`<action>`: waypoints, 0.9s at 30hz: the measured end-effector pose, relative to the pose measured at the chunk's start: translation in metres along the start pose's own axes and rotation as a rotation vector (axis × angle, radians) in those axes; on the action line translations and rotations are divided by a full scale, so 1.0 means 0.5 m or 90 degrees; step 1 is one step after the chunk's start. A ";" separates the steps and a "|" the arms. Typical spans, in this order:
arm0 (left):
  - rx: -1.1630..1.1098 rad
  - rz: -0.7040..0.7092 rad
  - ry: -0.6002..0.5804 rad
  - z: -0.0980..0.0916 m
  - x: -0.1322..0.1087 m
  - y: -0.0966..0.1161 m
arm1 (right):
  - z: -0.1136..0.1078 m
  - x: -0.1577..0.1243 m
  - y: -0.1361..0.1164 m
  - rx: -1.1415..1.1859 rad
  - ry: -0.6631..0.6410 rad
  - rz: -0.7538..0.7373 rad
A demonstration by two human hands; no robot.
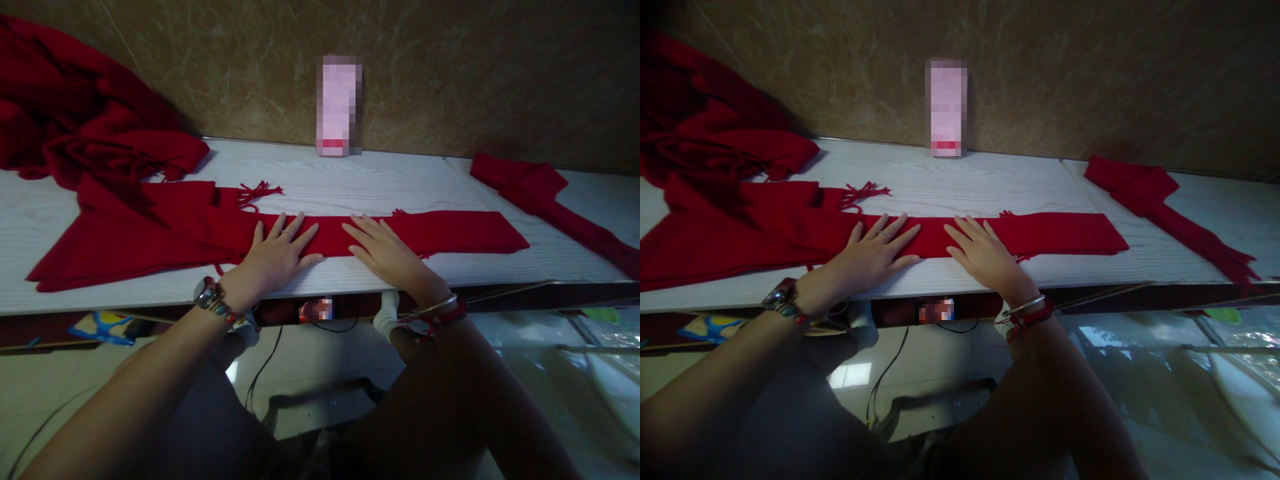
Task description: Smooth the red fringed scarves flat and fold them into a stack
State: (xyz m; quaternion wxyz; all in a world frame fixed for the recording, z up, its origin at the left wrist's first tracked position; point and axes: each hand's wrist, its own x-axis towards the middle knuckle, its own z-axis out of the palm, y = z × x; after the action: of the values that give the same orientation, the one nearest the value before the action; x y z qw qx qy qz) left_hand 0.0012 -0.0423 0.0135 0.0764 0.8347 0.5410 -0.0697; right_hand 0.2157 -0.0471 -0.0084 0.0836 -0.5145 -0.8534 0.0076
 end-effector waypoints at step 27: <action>0.006 0.035 0.035 0.006 0.027 0.038 | -0.020 -0.076 0.160 -0.072 0.057 0.253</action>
State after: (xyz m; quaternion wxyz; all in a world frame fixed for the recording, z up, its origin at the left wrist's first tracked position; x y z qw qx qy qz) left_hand 0.0239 -0.0383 0.0087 0.0598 0.8512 0.5193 -0.0474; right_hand 0.3045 -0.0436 -0.0115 0.0895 -0.6763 -0.7297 -0.0468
